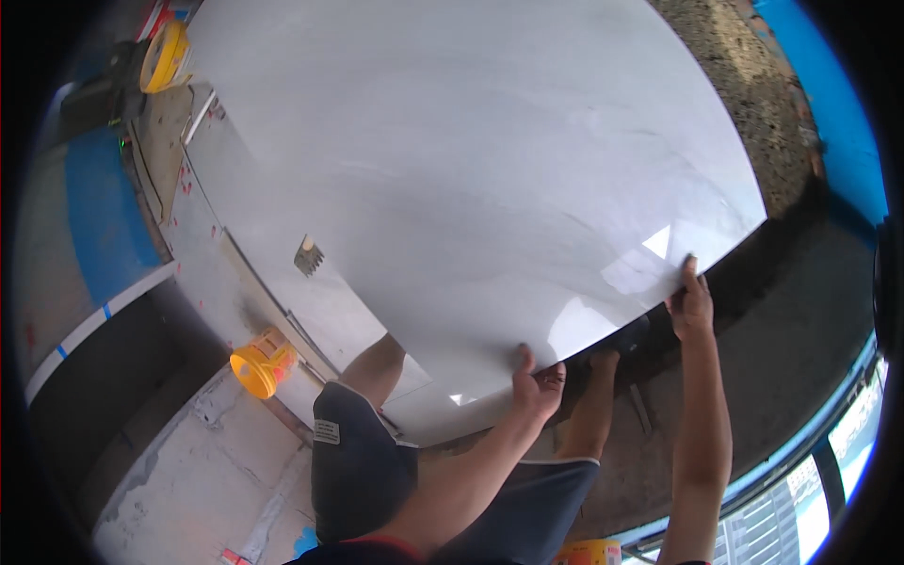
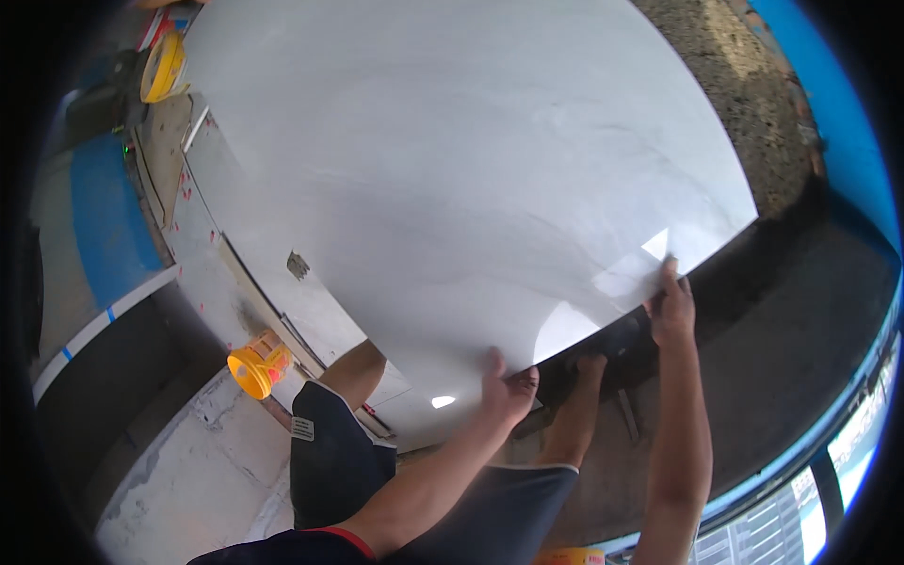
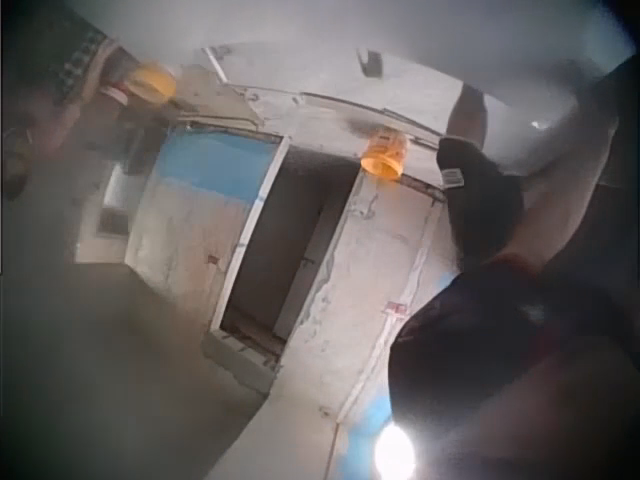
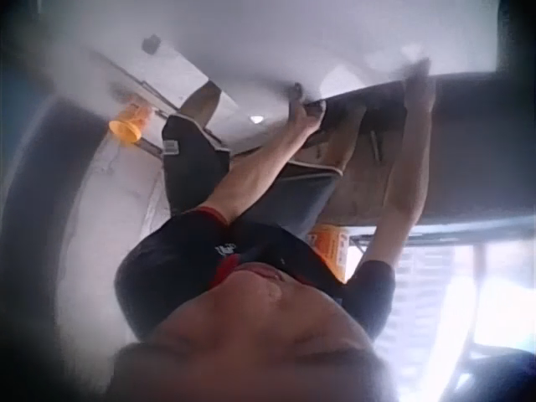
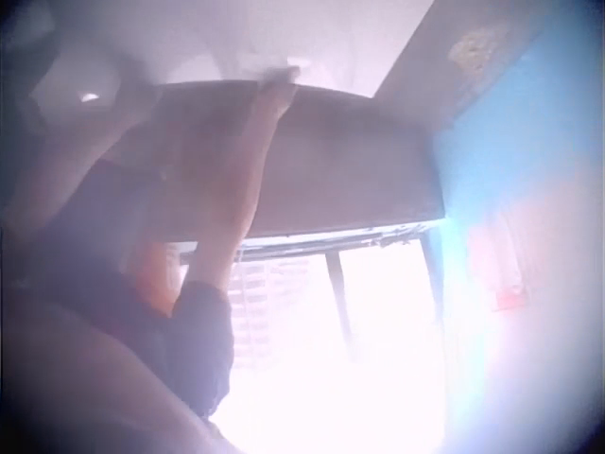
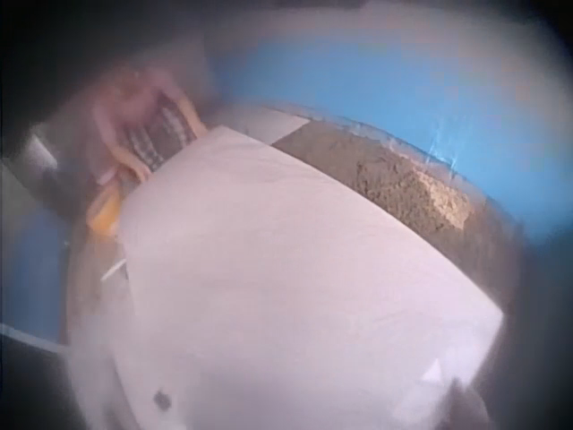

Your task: The person carries a large tile coated with mortar, positions it onto the floor, and taps it into place using a hand float.

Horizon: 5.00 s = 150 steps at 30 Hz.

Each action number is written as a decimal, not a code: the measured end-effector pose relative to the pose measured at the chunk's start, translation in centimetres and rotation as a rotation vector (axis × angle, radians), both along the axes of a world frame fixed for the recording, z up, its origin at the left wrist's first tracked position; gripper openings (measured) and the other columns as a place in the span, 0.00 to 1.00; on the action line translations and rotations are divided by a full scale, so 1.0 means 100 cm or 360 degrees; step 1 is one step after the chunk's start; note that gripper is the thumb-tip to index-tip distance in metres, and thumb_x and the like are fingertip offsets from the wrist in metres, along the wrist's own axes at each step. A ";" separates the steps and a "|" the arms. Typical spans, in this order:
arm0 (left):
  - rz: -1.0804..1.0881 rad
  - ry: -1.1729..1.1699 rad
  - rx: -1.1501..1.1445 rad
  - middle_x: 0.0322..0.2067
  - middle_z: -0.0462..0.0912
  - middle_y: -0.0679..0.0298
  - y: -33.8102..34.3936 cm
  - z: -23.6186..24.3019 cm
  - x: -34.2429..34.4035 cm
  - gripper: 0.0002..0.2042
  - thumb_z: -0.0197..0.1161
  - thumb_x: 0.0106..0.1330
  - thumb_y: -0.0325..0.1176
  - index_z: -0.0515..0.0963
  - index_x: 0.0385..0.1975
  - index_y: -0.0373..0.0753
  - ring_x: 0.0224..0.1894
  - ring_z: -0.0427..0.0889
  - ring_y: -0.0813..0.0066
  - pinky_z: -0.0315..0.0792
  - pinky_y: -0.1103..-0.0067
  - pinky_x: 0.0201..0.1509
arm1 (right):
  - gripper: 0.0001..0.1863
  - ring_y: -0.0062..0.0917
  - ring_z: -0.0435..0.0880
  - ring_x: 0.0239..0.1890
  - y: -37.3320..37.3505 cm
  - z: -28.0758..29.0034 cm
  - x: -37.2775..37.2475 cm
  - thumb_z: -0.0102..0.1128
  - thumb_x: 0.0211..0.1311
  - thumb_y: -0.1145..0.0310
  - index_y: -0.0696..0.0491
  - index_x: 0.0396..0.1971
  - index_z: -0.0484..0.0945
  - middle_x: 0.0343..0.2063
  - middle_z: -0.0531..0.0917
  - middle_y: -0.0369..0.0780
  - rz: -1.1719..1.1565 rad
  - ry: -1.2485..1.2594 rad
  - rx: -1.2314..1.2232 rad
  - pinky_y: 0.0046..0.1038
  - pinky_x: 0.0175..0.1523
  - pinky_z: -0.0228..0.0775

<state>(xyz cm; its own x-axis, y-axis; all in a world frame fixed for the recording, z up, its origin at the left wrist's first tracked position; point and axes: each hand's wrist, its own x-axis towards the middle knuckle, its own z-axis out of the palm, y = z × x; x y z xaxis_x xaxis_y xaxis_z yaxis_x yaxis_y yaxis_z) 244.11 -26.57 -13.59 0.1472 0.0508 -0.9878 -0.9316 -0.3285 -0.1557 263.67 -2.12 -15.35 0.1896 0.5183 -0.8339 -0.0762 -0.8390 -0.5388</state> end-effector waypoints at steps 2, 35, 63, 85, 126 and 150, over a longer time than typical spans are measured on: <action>-0.0035 0.0037 -0.0057 0.40 0.82 0.62 -0.001 -0.038 0.015 0.09 0.66 0.68 0.32 0.78 0.45 0.40 0.39 0.81 0.67 0.79 0.71 0.41 | 0.25 0.17 0.73 0.27 0.006 -0.041 0.004 0.64 0.65 0.43 0.52 0.44 0.77 0.25 0.74 0.31 -0.0090 -0.0031 0.0007 0.22 0.27 0.63; 0.0042 -0.0196 0.0000 0.38 0.75 0.60 -0.034 -0.275 0.133 0.11 0.53 0.54 0.14 0.71 0.37 0.35 0.40 0.77 0.66 0.74 0.75 0.40 | 0.40 0.24 0.75 0.58 0.009 -0.282 0.183 0.60 0.65 0.37 0.49 0.67 0.67 0.59 0.74 0.32 -0.0189 -0.0108 -0.0168 0.29 0.65 0.67; -0.0028 -0.0128 -0.0085 0.37 0.77 0.57 -0.064 -0.311 0.120 0.09 0.54 0.56 0.16 0.72 0.36 0.32 0.40 0.80 0.63 0.81 0.75 0.44 | 0.40 0.21 0.75 0.58 -0.029 -0.318 0.172 0.62 0.64 0.38 0.51 0.67 0.68 0.61 0.75 0.32 -0.0001 -0.0242 -0.0237 0.25 0.59 0.69; 0.0031 -0.0169 -0.0151 0.34 0.77 0.60 -0.058 -0.305 0.099 0.07 0.53 0.56 0.17 0.71 0.33 0.35 0.36 0.80 0.64 0.80 0.75 0.43 | 0.47 0.26 0.72 0.59 -0.034 -0.303 0.134 0.60 0.58 0.29 0.45 0.69 0.64 0.59 0.73 0.34 -0.0110 -0.0295 -0.0208 0.31 0.60 0.64; -0.3566 0.1039 -0.0618 0.53 0.75 0.37 -0.039 -0.265 -0.130 0.56 0.76 0.46 0.65 0.62 0.58 0.15 0.57 0.77 0.46 0.76 0.65 0.58 | 0.53 0.31 0.62 0.71 -0.025 -0.318 0.168 0.51 0.62 0.27 0.50 0.76 0.54 0.73 0.61 0.38 0.0079 0.0026 -0.0186 0.35 0.70 0.58; -0.3824 0.0999 0.0513 0.45 0.83 0.41 -0.031 -0.198 -0.257 0.33 0.61 0.63 0.59 0.81 0.41 0.25 0.53 0.82 0.46 0.75 0.60 0.56 | 0.11 0.16 0.74 0.16 -0.094 -0.072 0.032 0.56 0.68 0.63 0.55 0.30 0.77 0.17 0.77 0.36 0.1111 -0.0575 0.0013 0.22 0.19 0.64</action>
<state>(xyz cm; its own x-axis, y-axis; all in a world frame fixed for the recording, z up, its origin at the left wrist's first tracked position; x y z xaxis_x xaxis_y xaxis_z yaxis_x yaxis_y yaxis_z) 218.41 -29.62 -33.43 -0.0094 0.3933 -0.9193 0.5253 0.7842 0.3302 266.87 -11.50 -22.56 0.0767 0.6231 -0.7784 0.6480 -0.6245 -0.4360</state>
